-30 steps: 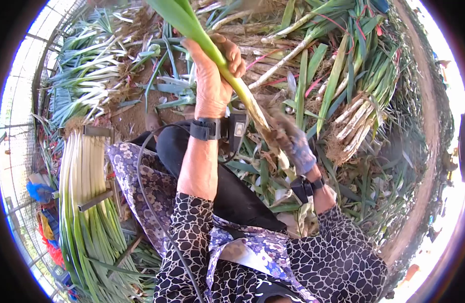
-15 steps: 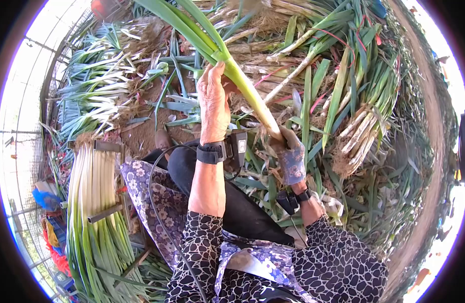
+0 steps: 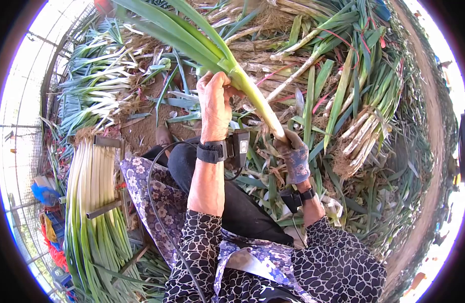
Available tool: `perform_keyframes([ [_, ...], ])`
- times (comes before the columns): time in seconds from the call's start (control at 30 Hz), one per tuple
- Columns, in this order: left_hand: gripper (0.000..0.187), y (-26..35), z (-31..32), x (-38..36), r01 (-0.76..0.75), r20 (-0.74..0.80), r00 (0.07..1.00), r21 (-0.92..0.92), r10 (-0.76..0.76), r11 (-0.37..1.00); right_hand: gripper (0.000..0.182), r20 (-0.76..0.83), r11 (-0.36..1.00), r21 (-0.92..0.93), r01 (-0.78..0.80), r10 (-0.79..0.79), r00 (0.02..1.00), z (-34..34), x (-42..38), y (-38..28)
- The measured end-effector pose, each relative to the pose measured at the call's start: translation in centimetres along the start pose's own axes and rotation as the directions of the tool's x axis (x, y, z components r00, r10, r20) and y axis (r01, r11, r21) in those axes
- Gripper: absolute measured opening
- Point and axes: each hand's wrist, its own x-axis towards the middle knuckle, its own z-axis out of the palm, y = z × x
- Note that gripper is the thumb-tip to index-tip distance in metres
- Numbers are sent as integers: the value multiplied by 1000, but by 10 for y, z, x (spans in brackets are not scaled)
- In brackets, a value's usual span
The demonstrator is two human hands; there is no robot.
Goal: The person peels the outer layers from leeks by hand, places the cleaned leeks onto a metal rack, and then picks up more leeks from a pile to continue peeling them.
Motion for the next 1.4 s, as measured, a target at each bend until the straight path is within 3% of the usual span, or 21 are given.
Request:
perform_keyframes([
  [0.07,16,-7,-7,2,32,-31,999,-7,-33,999,37,100,975,94,-201,192,976,-3,1,-6],
  [0.2,11,-3,3,3,271,-108,939,-350,-326,897,38,379,847,287,-448,329,865,-19,1,-12],
  [0.27,10,-13,-1,7,519,97,853,-264,-514,813,46,425,818,323,-477,325,845,-13,-1,-38],
  [0.33,19,-27,14,-6,542,154,828,25,-539,840,49,475,803,374,-463,263,840,-9,5,-51],
  [0.4,12,-40,31,-27,534,197,819,88,-540,841,46,403,762,469,-446,264,876,-1,9,-68],
  [0.43,12,-79,16,-24,-70,450,879,448,-156,891,42,377,753,482,-449,284,882,1,10,-70],
  [0.47,11,-115,-2,-18,-677,761,642,505,94,535,42,377,755,483,-443,278,884,1,12,-72],
  [0.5,17,-76,16,-13,-103,507,740,735,-442,671,39,319,823,401,-403,288,903,1,15,-73],
  [0.53,17,-82,10,-2,-111,515,735,733,-441,671,36,253,877,312,-365,293,922,0,16,-74],
  [0.6,29,-100,2,13,231,58,946,566,-318,792,31,210,894,272,-356,306,929,-6,10,-68],
  [0.7,55,-20,23,6,127,93,987,30,-129,991,29,188,900,192,-391,357,915,-10,-5,-63],
  [0.8,70,-8,18,17,74,321,946,-333,40,940,29,240,868,172,-466,422,875,-9,-20,-50],
  [0.87,41,-5,15,17,101,208,978,-344,-29,934,29,294,815,173,-553,493,818,-8,-24,-35],
  [0.97,42,-6,9,18,60,188,982,-252,-12,966,39,155,997,24,67,-70,985,1,-5,-2],
  [1.0,42,-5,12,17,44,210,978,-234,7,971,48,108,997,33,-65,61,992,-2,10,-3],
  [1.03,42,-6,14,16,32,233,972,-220,21,975,55,21,937,-213,276,-278,960,-1,27,-14],
  [1.13,42,-9,17,14,75,264,964,-230,-12,970,54,17,839,-299,455,-473,881,12,72,-73],
  [1.2,41,-11,16,15,108,299,954,-233,-35,966,41,320,512,-345,786,-723,612,17,97,-78],
  [1.23,41,-13,16,16,98,305,952,-219,-27,971,28,354,629,-354,692,-595,721,21,100,-73],
  [1.37,41,-13,3,23,63,270,963,-184,-11,981,22,385,574,-331,748,-642,663,2,70,-60],
  [1.4,41,-12,0,23,60,227,974,-161,-22,985,24,511,640,-365,676,-469,720,-9,51,-70],
])
